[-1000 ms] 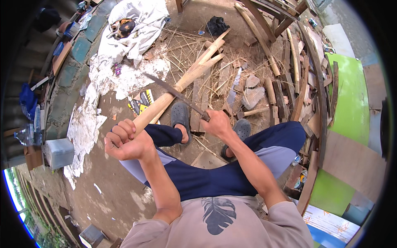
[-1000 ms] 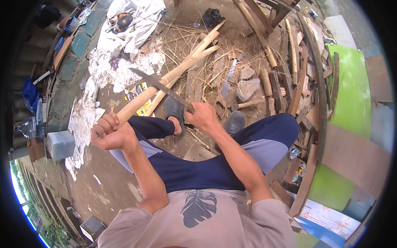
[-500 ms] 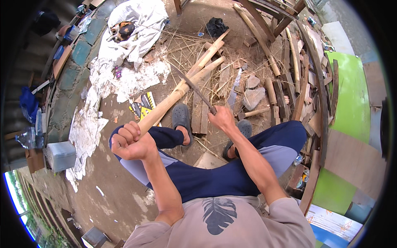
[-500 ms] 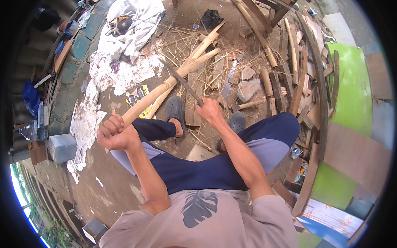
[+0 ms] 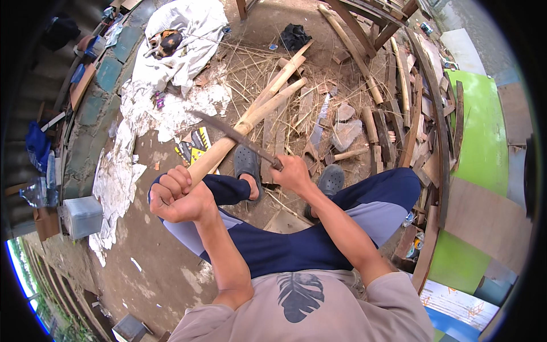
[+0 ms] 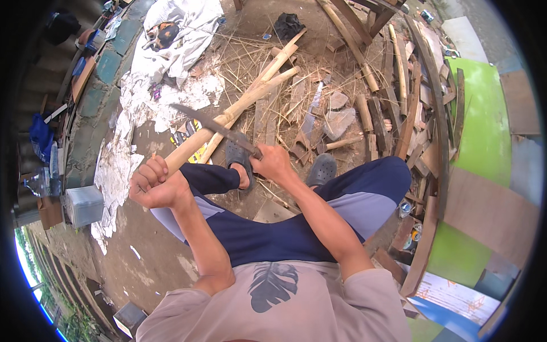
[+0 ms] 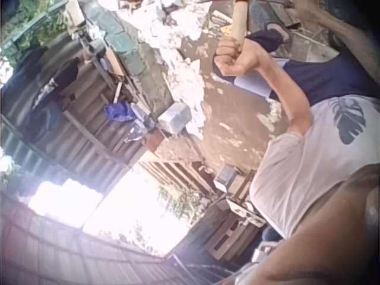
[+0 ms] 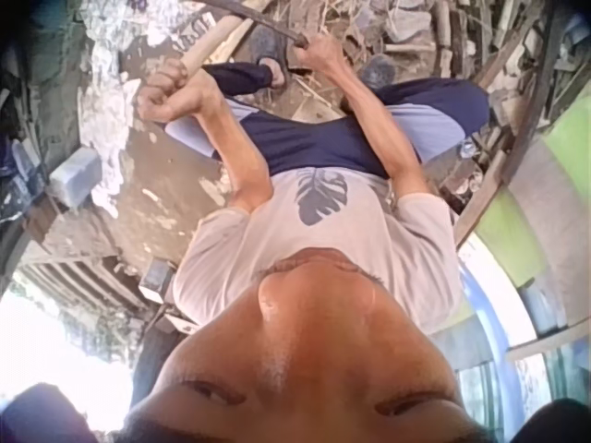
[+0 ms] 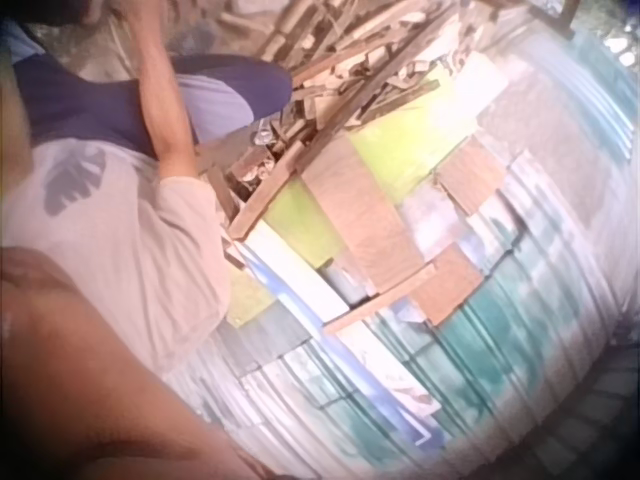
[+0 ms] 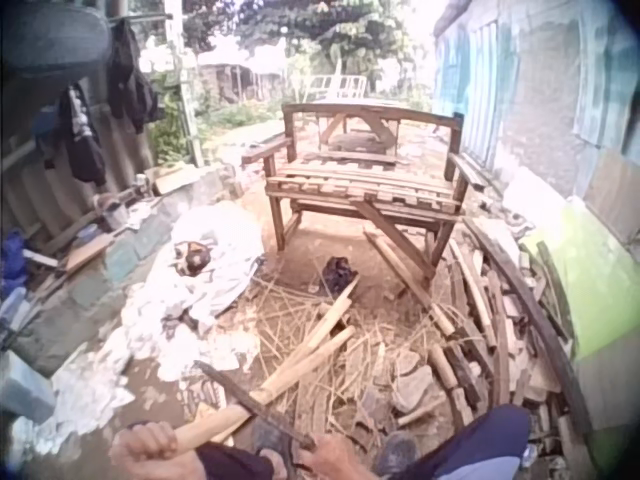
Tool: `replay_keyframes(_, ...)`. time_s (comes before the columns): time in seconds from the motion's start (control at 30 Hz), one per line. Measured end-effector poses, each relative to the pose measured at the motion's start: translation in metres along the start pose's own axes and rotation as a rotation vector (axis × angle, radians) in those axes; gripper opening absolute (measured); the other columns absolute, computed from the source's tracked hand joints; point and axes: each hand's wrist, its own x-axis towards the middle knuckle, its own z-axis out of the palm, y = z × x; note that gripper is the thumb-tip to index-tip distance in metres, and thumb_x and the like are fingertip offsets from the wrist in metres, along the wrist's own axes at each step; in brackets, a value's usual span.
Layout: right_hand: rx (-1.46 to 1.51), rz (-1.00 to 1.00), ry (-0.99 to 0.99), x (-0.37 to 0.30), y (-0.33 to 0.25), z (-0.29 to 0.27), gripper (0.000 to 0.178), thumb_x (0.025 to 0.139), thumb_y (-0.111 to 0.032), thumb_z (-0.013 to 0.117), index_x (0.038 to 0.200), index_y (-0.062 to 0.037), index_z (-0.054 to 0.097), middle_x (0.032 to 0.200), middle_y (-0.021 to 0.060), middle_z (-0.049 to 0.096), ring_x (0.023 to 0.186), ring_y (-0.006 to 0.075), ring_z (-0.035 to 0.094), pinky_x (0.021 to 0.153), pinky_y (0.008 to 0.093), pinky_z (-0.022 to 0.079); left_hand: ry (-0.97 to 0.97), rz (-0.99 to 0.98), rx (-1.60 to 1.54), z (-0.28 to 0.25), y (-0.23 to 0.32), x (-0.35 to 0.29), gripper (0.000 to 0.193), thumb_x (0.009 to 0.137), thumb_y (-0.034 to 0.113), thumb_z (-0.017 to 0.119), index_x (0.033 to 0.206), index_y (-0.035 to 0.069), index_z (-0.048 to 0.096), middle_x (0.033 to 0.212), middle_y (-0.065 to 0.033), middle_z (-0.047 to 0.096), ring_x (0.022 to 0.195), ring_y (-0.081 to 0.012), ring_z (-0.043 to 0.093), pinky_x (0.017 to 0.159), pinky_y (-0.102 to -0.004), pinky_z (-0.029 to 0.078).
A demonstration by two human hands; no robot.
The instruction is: The person sits cross-legged and uses a knife to shave and split a long bamboo pole, peeling off thin strips and creating a tapered end. The person repeatedly adjusts the bamboo and continues shaving along its length.
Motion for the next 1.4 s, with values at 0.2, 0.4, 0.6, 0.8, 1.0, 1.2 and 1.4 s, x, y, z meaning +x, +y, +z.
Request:
replay_keyframes(0.2, -0.062, 0.076, -0.034, 0.000, 0.001, 0.004, 0.025, 0.074, -0.028, 0.069, 0.080, -0.0049, 0.066, 0.068, 0.0239, 0.065, 0.069, 0.0406, 0.066, 0.066, 0.0485, 0.053, 0.124, -0.024, 0.051, -0.006, -0.006, 0.003, 0.039, 0.084, 0.029, 0.043, 0.058, 0.020, 0.015, 0.049, 0.0031, 0.015, 0.046, -0.0110, 0.017, 0.051, -0.0252, 0.028)
replay_keyframes(0.4, 0.065, 0.472, -0.084, 0.021, 0.031, -0.006, 0.025, 0.075, -0.029, 0.067, 0.079, -0.0042, 0.064, 0.072, 0.0248, 0.065, 0.069, 0.0407, 0.066, 0.065, 0.0496, 0.053, 0.107, -0.028, 0.085, -0.005, -0.003, 0.001, 0.040, 0.085, 0.030, 0.042, 0.058, 0.020, 0.014, 0.049, 0.0032, 0.015, 0.046, -0.0113, 0.017, 0.051, -0.0250, 0.028)
replay_keyframes(0.6, -0.051, 0.154, -0.097, -0.001, 0.003, -0.003, 0.029, 0.081, -0.030, 0.062, 0.084, -0.0020, 0.067, 0.071, 0.0209, 0.067, 0.071, 0.0385, 0.067, 0.069, 0.0481, 0.053, 0.161, 0.007, 0.041, 0.002, -0.003, 0.003, 0.041, 0.086, 0.028, 0.043, 0.059, 0.019, 0.014, 0.050, 0.0030, 0.014, 0.045, -0.0104, 0.015, 0.048, -0.0261, 0.020)
replay_keyframes(0.8, -0.001, 0.463, -0.099, 0.017, 0.052, -0.005, 0.025, 0.081, -0.026, 0.062, 0.080, -0.0017, 0.064, 0.067, 0.0201, 0.065, 0.065, 0.0347, 0.066, 0.067, 0.0484, 0.052, 0.133, 0.003, 0.042, -0.005, -0.004, 0.002, 0.040, 0.086, 0.029, 0.044, 0.059, 0.019, 0.016, 0.050, 0.0031, 0.015, 0.045, -0.0105, 0.015, 0.048, -0.0263, 0.021)
replay_keyframes(1.0, 0.003, 0.196, -0.057, 0.014, 0.036, 0.003, 0.027, 0.080, -0.026, 0.063, 0.079, 0.0002, 0.064, 0.074, 0.0235, 0.067, 0.074, 0.0383, 0.068, 0.067, 0.0467, 0.052, 0.126, -0.008, 0.007, 0.004, 0.001, 0.000, 0.039, 0.086, 0.028, 0.044, 0.059, 0.019, 0.017, 0.049, 0.0030, 0.016, 0.044, -0.0106, 0.016, 0.048, -0.0265, 0.022)
replay_keyframes(1.2, 0.046, 0.635, 0.051, 0.029, 0.123, 0.003, 0.032, 0.081, -0.030, 0.064, 0.085, 0.0014, 0.066, 0.073, 0.0244, 0.067, 0.069, 0.0372, 0.067, 0.065, 0.0460, 0.052, 0.018, -0.016, -0.026, 0.000, -0.002, -0.003, 0.039, 0.085, 0.034, 0.045, 0.059, 0.018, 0.020, 0.051, 0.0022, 0.019, 0.047, -0.0115, 0.020, 0.051, -0.0274, 0.025)
replay_keyframes(1.4, 0.134, 0.452, -0.068, 0.015, 0.031, -0.020, 0.030, 0.080, -0.030, 0.065, 0.088, -0.0013, 0.067, 0.074, 0.0248, 0.066, 0.077, 0.0413, 0.066, 0.072, 0.0477, 0.050, 0.102, 0.047, -0.195, 0.023, -0.002, -0.018, 0.030, 0.086, 0.041, 0.046, 0.073, 0.015, 0.039, 0.066, -0.0009, 0.035, 0.061, -0.0138, 0.036, 0.064, -0.0289, 0.033)
